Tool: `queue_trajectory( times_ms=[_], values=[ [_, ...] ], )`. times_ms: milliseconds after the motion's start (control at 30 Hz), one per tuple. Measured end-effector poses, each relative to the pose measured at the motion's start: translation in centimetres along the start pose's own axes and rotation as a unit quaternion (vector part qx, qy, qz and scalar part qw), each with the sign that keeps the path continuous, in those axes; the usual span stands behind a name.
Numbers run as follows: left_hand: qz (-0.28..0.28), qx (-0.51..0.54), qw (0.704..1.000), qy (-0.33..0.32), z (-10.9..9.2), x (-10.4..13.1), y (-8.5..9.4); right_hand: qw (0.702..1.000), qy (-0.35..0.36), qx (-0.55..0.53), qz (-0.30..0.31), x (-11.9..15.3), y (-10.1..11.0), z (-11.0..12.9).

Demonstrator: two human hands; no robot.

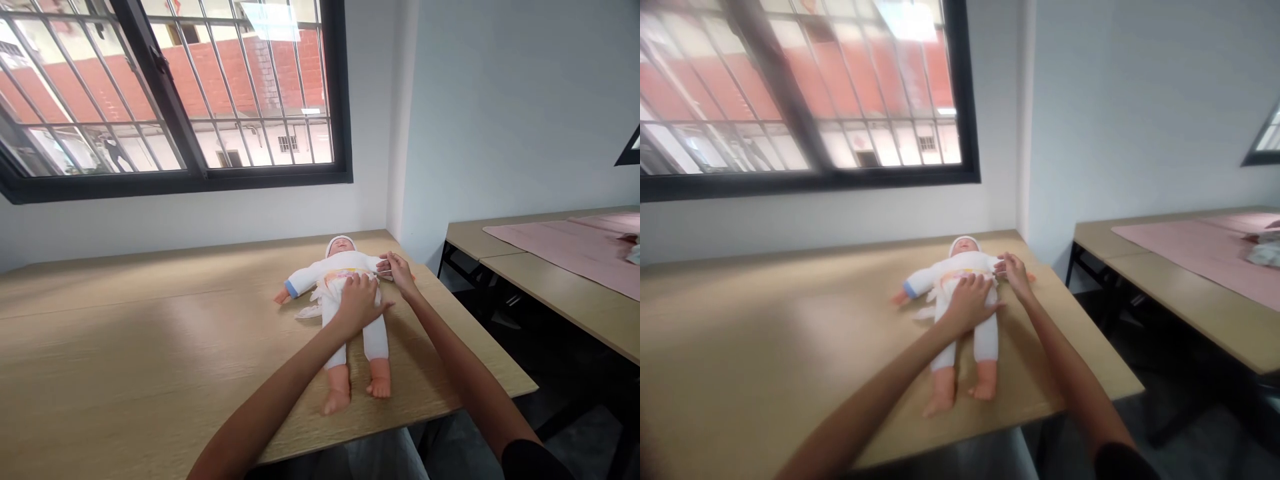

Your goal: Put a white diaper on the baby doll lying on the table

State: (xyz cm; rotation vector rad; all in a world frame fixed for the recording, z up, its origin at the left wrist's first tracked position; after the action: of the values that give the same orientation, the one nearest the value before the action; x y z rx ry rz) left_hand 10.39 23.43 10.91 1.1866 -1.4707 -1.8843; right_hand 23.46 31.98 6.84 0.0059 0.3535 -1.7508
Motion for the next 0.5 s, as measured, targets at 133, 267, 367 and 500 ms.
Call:
queue_trajectory(
  times_ms=[133,267,367,500],
  values=[
    [0.008,0.176,0.984,0.034,6.2,-0.3,4.0,0.999,0.033,0.014,-0.016,-0.2,0.4,-0.5],
    [0.123,0.114,0.977,0.135,13.3,1.4,3.9,0.997,0.058,0.024,-0.033,-0.2,0.8,-1.0],
    [0.257,0.138,0.946,0.144,15.6,2.8,0.3,0.995,0.075,0.033,-0.055,0.1,0.9,-1.0],
    [0.304,0.174,0.925,0.149,16.7,3.2,-3.5,0.99,0.121,0.051,-0.059,1.2,0.3,0.1]
  ],
)
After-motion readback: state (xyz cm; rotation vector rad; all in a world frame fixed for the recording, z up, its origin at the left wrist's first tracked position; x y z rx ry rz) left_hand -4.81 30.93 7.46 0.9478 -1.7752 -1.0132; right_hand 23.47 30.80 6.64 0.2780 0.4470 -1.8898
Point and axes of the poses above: each hand's wrist, its own x-axis away from the middle knuckle, its own y-axis out of the back of the hand, z = x × y, the point moved 4 cm from there along -x, towards the middle knuckle, and after that the axes turned 1 degree about -z, right-handed, at the moved point
